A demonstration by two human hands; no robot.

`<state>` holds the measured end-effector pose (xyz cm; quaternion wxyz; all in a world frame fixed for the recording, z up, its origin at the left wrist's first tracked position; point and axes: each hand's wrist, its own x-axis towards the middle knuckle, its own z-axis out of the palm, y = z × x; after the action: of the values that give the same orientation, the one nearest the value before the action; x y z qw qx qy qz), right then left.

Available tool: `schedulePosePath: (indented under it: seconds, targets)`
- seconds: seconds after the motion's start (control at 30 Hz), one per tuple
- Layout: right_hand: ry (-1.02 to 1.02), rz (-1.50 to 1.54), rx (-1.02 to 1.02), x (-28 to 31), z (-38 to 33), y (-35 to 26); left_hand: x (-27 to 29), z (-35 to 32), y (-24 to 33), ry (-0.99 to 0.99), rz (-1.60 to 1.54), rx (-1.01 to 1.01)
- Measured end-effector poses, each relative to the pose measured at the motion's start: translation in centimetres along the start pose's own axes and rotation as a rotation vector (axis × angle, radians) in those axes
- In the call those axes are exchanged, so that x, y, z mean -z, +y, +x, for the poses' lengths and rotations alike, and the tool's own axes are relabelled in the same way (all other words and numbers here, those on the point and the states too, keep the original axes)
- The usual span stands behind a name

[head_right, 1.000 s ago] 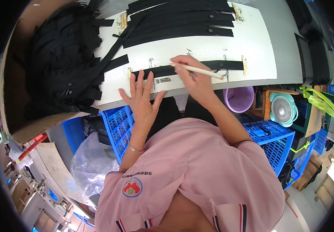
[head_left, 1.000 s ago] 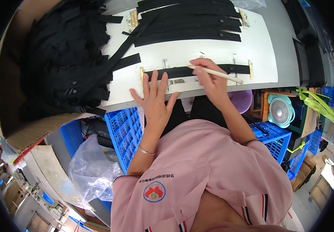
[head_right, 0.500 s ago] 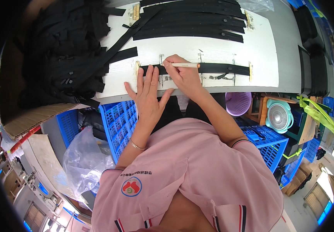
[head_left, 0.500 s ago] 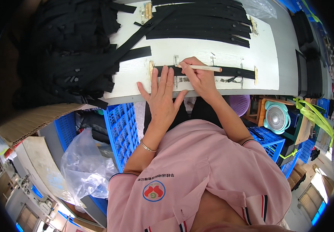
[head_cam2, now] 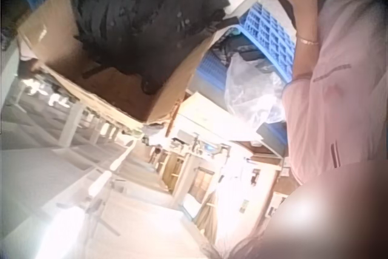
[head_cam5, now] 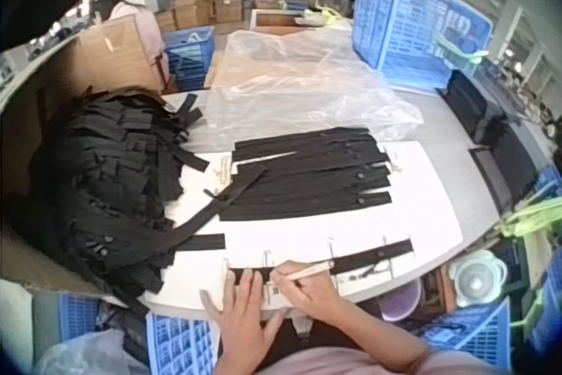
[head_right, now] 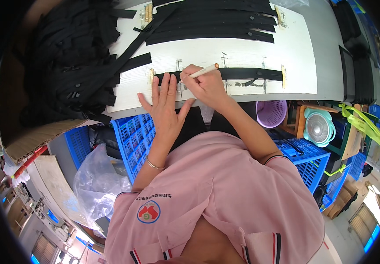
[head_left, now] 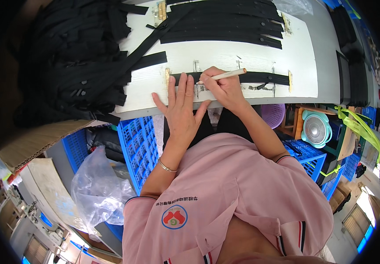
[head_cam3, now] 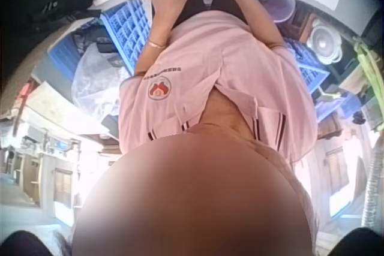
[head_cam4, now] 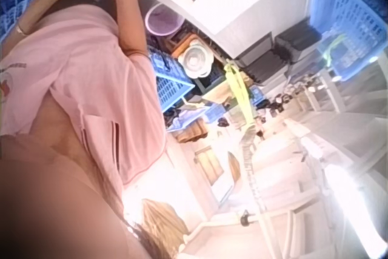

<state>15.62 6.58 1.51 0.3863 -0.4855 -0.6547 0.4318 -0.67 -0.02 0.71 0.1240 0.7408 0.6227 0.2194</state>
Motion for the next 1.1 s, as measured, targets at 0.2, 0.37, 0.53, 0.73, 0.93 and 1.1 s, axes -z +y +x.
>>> schedulePosePath:
  seconds: [0.2,0.37,0.53,0.73,0.93,1.1]
  targets:
    - [-0.022,-0.022,0.023,0.3,0.1,0.2,0.0,0.1,0.1,-0.006,-0.007,-0.009]
    - [0.103,0.142,0.006,2.0,-1.1,-0.3,-0.1,0.0,0.0,-0.018,-0.002,0.004]
    - [0.399,0.048,-0.01,6.5,-2.6,0.5,0.2,0.0,0.0,-0.043,0.026,0.011]
    - [0.455,-0.067,-0.046,7.2,-2.8,2.1,0.3,0.2,1.0,-0.065,0.011,0.016]
    - [0.388,-0.091,-0.091,7.2,-2.9,2.3,-1.2,1.3,5.1,-0.102,-0.141,-0.156]
    - [0.44,-0.037,-0.037,6.8,-2.5,2.1,-2.6,1.8,6.6,-0.164,-0.186,-0.199]
